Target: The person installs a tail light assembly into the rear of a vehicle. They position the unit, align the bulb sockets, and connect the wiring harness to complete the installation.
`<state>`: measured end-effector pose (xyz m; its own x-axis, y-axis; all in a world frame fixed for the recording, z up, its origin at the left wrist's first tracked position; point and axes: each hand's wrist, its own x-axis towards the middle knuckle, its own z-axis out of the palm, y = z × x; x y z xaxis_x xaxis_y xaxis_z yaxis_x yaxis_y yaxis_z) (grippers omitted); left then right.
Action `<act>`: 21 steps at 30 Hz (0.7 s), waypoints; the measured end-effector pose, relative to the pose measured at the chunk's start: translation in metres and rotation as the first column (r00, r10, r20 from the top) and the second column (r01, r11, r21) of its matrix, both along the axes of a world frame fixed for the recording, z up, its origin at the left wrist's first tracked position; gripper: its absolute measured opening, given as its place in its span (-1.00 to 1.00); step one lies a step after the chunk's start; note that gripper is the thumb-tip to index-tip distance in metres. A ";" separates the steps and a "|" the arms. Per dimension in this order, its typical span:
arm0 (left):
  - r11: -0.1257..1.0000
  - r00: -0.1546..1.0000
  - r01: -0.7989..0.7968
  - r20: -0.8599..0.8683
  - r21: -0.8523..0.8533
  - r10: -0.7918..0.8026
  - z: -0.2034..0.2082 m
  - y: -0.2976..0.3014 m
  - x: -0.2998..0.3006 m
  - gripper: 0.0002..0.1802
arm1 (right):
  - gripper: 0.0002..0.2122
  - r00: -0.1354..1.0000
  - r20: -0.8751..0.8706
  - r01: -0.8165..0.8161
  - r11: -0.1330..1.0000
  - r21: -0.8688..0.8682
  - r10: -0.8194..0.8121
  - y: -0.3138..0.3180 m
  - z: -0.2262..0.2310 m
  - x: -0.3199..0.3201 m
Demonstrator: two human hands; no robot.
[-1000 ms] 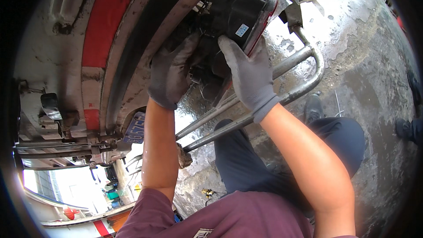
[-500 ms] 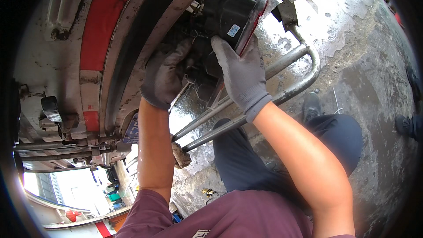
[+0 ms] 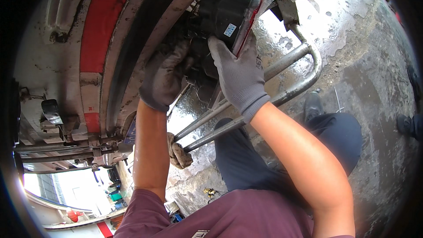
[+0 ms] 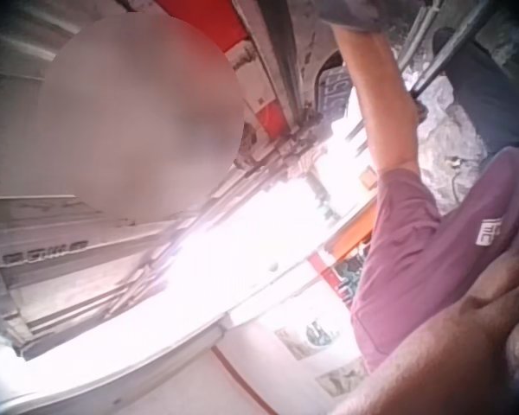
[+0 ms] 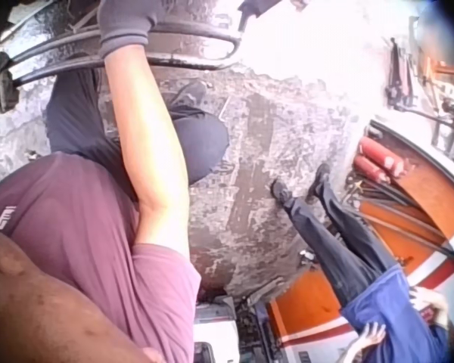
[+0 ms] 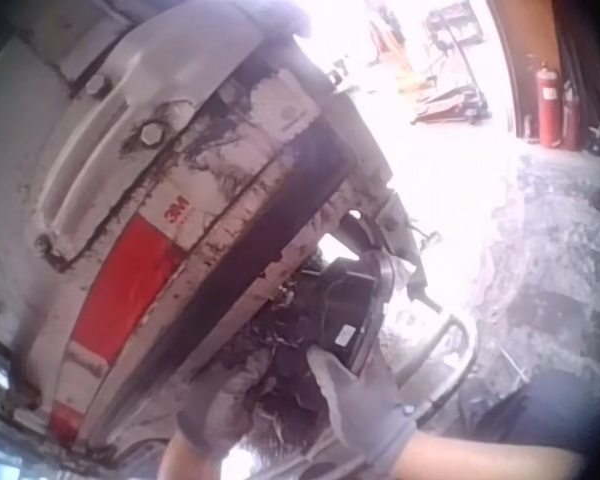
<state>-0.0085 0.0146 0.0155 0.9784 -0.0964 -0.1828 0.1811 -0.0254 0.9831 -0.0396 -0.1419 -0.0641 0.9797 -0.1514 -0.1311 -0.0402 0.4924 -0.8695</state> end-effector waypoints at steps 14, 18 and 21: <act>0.990 0.997 0.047 0.056 0.132 -0.054 -0.001 -0.006 0.002 -0.75 | -0.09 1.000 -0.010 -0.031 0.994 -0.107 0.030 -0.002 -0.009 0.000; 0.935 0.976 0.051 0.182 0.352 -0.122 -0.005 -0.004 0.005 -0.76 | -0.12 0.999 0.009 -0.037 0.996 -0.075 0.038 -0.004 -0.004 0.000; 0.873 0.938 -0.012 0.308 0.487 -0.159 -0.011 -0.006 0.003 -0.76 | -0.13 0.999 -0.028 -0.046 0.990 -0.134 0.043 -0.005 -0.004 0.000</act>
<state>-0.0056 0.0086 0.0044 0.9822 -0.1554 0.1055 -0.1706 -0.5036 0.8469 -0.0399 -0.1465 -0.0680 0.9825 -0.1258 -0.1373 -0.0823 0.3682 -0.9261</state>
